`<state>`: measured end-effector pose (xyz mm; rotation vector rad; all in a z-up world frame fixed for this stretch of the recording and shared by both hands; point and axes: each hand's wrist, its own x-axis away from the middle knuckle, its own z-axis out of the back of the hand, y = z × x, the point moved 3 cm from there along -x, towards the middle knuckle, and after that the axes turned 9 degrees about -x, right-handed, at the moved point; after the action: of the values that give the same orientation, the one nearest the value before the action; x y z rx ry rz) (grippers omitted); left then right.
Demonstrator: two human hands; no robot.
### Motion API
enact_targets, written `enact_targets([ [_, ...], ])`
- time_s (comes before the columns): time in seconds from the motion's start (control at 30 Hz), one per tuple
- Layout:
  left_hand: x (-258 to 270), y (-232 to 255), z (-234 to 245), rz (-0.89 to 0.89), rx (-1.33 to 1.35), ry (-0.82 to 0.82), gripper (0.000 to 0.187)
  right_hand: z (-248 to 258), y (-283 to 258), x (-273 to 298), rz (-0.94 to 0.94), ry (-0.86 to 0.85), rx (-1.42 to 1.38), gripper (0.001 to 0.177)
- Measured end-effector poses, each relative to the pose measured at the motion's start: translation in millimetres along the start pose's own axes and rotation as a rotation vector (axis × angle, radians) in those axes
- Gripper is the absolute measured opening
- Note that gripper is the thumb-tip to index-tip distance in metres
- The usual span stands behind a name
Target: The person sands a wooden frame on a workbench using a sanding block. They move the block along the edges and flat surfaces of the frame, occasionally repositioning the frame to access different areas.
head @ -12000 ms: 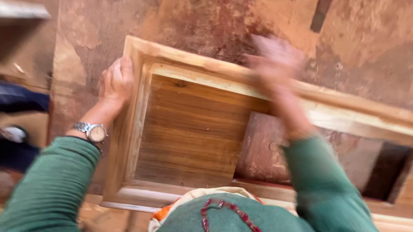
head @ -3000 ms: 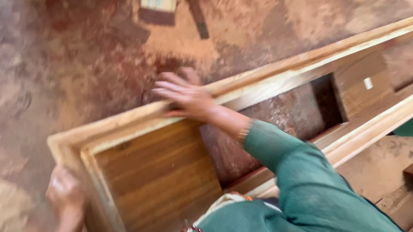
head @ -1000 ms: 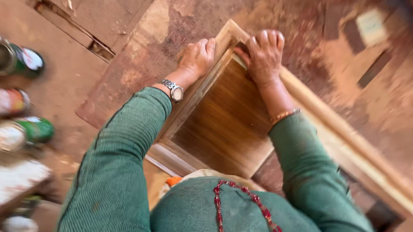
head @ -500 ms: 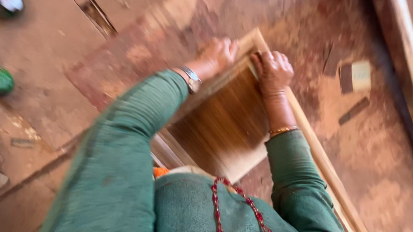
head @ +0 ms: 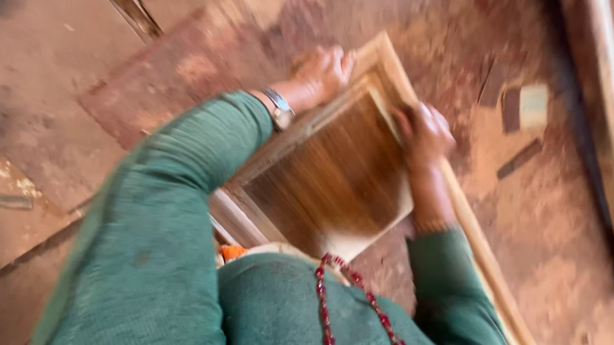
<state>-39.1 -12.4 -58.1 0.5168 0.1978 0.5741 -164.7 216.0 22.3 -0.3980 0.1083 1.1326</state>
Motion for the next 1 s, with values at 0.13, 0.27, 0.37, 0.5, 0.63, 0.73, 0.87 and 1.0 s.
enact_targets([
  [0.13,15.0,8.1,29.6,0.252,0.084,-0.112,0.059,-17.0,-53.7,-79.7,-0.004,0.003,-0.047,0.035],
  [0.27,7.8,5.4,28.3,0.253,0.093,-0.159,0.057,24.1,-25.3,-32.8,-0.477,-0.298,0.069,0.042],
  [0.37,10.9,0.9,1.5,0.202,0.121,-0.117,0.054,57.8,1.8,28.6,-0.580,-0.212,0.025,0.046],
  [0.5,7.4,-1.9,-9.6,0.048,0.090,0.015,0.048,21.9,-7.2,0.2,-0.370,-0.099,-0.137,0.041],
  [0.63,11.8,-2.5,11.1,0.278,0.108,-0.085,0.053,-29.5,-38.6,-83.9,-0.311,-0.115,0.062,0.054],
  [0.73,8.6,0.7,16.1,0.240,0.084,-0.109,0.055,-22.7,-29.0,-77.7,-0.366,-0.167,0.132,0.056],
  [0.87,4.7,-4.7,-13.5,0.058,0.061,-0.101,0.046,26.1,20.1,26.1,-0.531,-0.137,0.064,0.053],
  [1.0,-3.4,-7.0,-37.7,-0.388,-0.319,0.184,0.036,32.3,32.7,43.3,-0.341,-0.052,0.066,0.044],
])
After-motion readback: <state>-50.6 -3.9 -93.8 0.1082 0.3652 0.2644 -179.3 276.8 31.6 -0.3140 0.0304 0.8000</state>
